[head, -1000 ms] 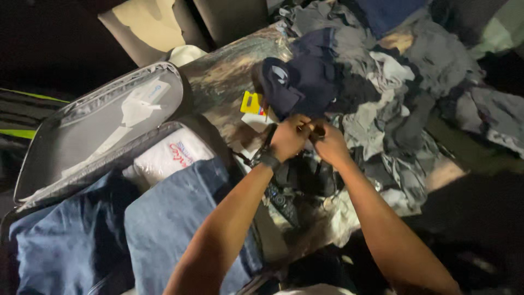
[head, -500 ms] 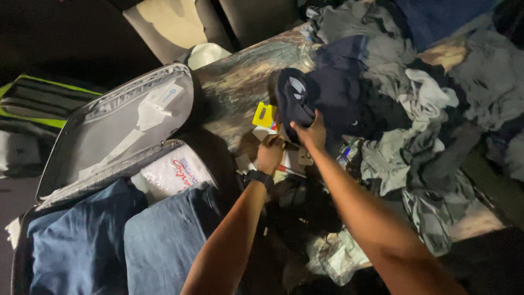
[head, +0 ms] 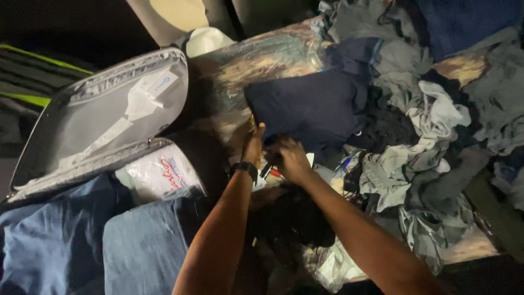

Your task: The person takes several folded pairs of jeans and various other pieces of clothing from a large pile and packs them into a suitcase.

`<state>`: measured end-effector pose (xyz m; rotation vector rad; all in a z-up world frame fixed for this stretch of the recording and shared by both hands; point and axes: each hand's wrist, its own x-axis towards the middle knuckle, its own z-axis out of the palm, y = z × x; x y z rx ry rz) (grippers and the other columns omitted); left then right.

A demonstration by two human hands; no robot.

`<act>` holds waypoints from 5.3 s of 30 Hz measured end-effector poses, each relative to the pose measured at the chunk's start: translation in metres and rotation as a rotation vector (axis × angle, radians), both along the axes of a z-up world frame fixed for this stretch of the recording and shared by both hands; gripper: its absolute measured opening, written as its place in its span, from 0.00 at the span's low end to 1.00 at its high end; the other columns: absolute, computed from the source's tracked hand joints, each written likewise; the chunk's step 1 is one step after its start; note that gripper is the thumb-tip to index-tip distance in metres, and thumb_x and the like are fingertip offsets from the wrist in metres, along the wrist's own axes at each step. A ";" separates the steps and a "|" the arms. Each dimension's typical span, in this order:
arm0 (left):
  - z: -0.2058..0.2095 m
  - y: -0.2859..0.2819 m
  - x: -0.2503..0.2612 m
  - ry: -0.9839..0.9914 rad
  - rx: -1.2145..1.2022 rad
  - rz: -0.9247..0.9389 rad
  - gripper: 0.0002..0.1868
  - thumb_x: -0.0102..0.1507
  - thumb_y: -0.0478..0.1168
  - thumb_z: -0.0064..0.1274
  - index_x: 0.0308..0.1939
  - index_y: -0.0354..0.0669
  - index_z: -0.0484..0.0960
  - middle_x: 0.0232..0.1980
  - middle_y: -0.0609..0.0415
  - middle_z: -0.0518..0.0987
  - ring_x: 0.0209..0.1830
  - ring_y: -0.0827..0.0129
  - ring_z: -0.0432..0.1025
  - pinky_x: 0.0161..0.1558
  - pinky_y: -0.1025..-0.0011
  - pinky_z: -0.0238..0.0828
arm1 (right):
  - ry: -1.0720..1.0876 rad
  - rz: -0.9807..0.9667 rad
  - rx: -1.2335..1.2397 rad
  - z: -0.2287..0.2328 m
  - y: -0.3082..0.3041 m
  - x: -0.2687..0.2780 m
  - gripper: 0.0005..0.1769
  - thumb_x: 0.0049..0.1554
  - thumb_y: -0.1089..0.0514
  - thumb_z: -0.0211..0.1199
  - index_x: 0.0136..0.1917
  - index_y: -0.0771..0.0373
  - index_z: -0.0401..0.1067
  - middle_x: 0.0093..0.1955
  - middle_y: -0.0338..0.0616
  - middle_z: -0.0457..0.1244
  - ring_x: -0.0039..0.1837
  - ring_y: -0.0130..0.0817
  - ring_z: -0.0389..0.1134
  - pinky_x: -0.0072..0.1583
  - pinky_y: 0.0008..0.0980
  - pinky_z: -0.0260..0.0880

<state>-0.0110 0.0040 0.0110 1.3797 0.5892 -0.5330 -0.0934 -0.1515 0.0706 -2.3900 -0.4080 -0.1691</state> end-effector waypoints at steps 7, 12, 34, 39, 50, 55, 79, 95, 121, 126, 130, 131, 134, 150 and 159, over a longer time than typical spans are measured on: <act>-0.072 -0.007 0.009 -0.227 -0.113 0.018 0.21 0.60 0.43 0.62 0.54 0.36 0.83 0.48 0.54 0.83 0.48 0.61 0.76 0.52 0.59 0.71 | -0.071 -0.090 0.141 0.004 -0.046 0.006 0.42 0.52 0.61 0.69 0.77 0.58 0.61 0.81 0.51 0.55 0.83 0.52 0.53 0.79 0.53 0.52; -0.089 -0.005 0.024 -0.186 -0.337 -0.010 0.17 0.61 0.40 0.52 0.52 0.38 0.81 0.47 0.52 0.83 0.42 0.60 0.78 0.40 0.57 0.77 | -0.038 -0.099 -0.162 0.015 -0.063 -0.002 0.58 0.43 0.42 0.76 0.79 0.56 0.52 0.80 0.54 0.48 0.81 0.55 0.44 0.76 0.65 0.42; -0.061 -0.027 0.072 -0.494 0.046 0.096 0.20 0.68 0.45 0.55 0.59 0.36 0.81 0.53 0.49 0.83 0.49 0.65 0.77 0.52 0.66 0.74 | -0.250 -0.250 0.431 -0.018 -0.059 -0.008 0.38 0.57 0.50 0.58 0.76 0.68 0.57 0.75 0.65 0.58 0.77 0.58 0.58 0.78 0.55 0.50; 0.038 -0.113 0.048 -0.873 0.193 -0.218 0.34 0.64 0.45 0.53 0.73 0.39 0.67 0.67 0.48 0.76 0.51 0.62 0.75 0.57 0.67 0.72 | 0.165 -0.580 0.269 -0.109 -0.049 -0.024 0.28 0.64 0.50 0.52 0.73 0.63 0.63 0.72 0.61 0.62 0.74 0.53 0.62 0.75 0.48 0.59; 0.038 -0.228 0.013 -0.984 0.677 -0.885 0.34 0.70 0.66 0.43 0.65 0.43 0.79 0.79 0.44 0.63 0.81 0.46 0.53 0.76 0.52 0.50 | 0.335 -0.568 2.217 -0.139 -0.098 -0.013 0.23 0.66 0.50 0.50 0.70 0.59 0.67 0.61 0.41 0.70 0.65 0.38 0.68 0.69 0.37 0.67; 0.001 -0.167 0.048 -1.048 0.761 -0.129 0.20 0.62 0.47 0.61 0.53 0.39 0.83 0.50 0.46 0.83 0.50 0.54 0.78 0.51 0.62 0.75 | 0.443 -0.887 1.456 -0.181 -0.104 -0.009 0.23 0.63 0.58 0.59 0.71 0.58 0.68 0.46 0.46 0.67 0.49 0.35 0.67 0.53 0.37 0.68; 0.197 -0.185 0.034 -0.964 0.078 -0.345 0.33 0.60 0.41 0.59 0.67 0.28 0.71 0.62 0.38 0.80 0.61 0.54 0.75 0.62 0.64 0.70 | 0.350 -0.420 1.630 0.011 -0.178 -0.115 0.29 0.60 0.49 0.60 0.69 0.67 0.62 0.64 0.59 0.65 0.68 0.49 0.67 0.72 0.50 0.62; 0.327 0.031 -0.135 -0.516 -0.503 -0.234 0.27 0.60 0.36 0.59 0.62 0.29 0.74 0.56 0.47 0.80 0.55 0.62 0.76 0.55 0.65 0.76 | 0.605 -0.016 1.712 0.210 -0.055 -0.170 0.49 0.59 0.27 0.59 0.72 0.74 0.65 0.69 0.57 0.64 0.67 0.49 0.68 0.67 0.49 0.67; 0.302 0.290 -0.380 -0.431 -1.007 0.150 0.20 0.69 0.47 0.57 0.58 0.37 0.80 0.54 0.51 0.84 0.52 0.63 0.79 0.61 0.62 0.74 | 0.789 -0.097 1.754 0.261 0.275 -0.323 0.19 0.61 0.49 0.62 0.63 0.56 0.74 0.62 0.38 0.69 0.62 0.35 0.70 0.65 0.41 0.70; 0.308 0.347 -0.402 -0.476 -0.794 0.197 0.16 0.65 0.44 0.59 0.52 0.38 0.82 0.46 0.51 0.84 0.44 0.64 0.79 0.51 0.63 0.78 | 0.846 -0.029 1.689 0.239 0.269 -0.331 0.15 0.60 0.46 0.65 0.58 0.51 0.75 0.57 0.36 0.68 0.57 0.36 0.70 0.53 0.39 0.71; 0.343 0.434 -0.411 -0.429 -0.652 -0.011 0.18 0.65 0.44 0.62 0.52 0.35 0.80 0.43 0.50 0.83 0.39 0.63 0.78 0.44 0.64 0.78 | 0.741 0.027 1.480 0.263 0.272 -0.324 0.24 0.58 0.36 0.64 0.59 0.50 0.74 0.58 0.47 0.70 0.55 0.38 0.71 0.48 0.33 0.70; 0.350 0.446 -0.411 -0.482 -0.538 -0.042 0.20 0.63 0.44 0.62 0.54 0.36 0.80 0.44 0.51 0.83 0.41 0.65 0.78 0.46 0.65 0.79 | 0.717 0.087 1.425 0.267 0.275 -0.321 0.25 0.57 0.35 0.64 0.61 0.48 0.74 0.60 0.50 0.71 0.56 0.37 0.71 0.49 0.29 0.70; 0.372 0.479 -0.406 -0.596 -0.282 -0.131 0.26 0.59 0.44 0.64 0.58 0.35 0.78 0.48 0.53 0.83 0.45 0.69 0.79 0.49 0.68 0.79 | 0.860 -0.050 1.025 0.272 0.316 -0.311 0.26 0.62 0.39 0.66 0.72 0.40 0.75 0.57 0.45 0.67 0.53 0.38 0.67 0.50 0.37 0.67; 0.280 0.560 -0.402 -0.743 1.264 -0.464 0.44 0.62 0.54 0.58 0.73 0.27 0.63 0.72 0.27 0.63 0.67 0.41 0.65 0.63 0.56 0.67 | -0.064 -0.258 -0.081 0.191 0.500 -0.327 0.37 0.57 0.53 0.64 0.76 0.64 0.59 0.65 0.64 0.62 0.66 0.65 0.61 0.66 0.53 0.61; 0.280 0.556 -0.445 -0.818 1.250 -0.888 0.49 0.58 0.60 0.55 0.77 0.43 0.54 0.82 0.39 0.41 0.82 0.46 0.33 0.68 0.26 0.38 | -0.079 0.093 -0.258 0.197 0.519 -0.346 0.31 0.61 0.54 0.58 0.77 0.48 0.61 0.79 0.49 0.54 0.76 0.59 0.54 0.72 0.54 0.54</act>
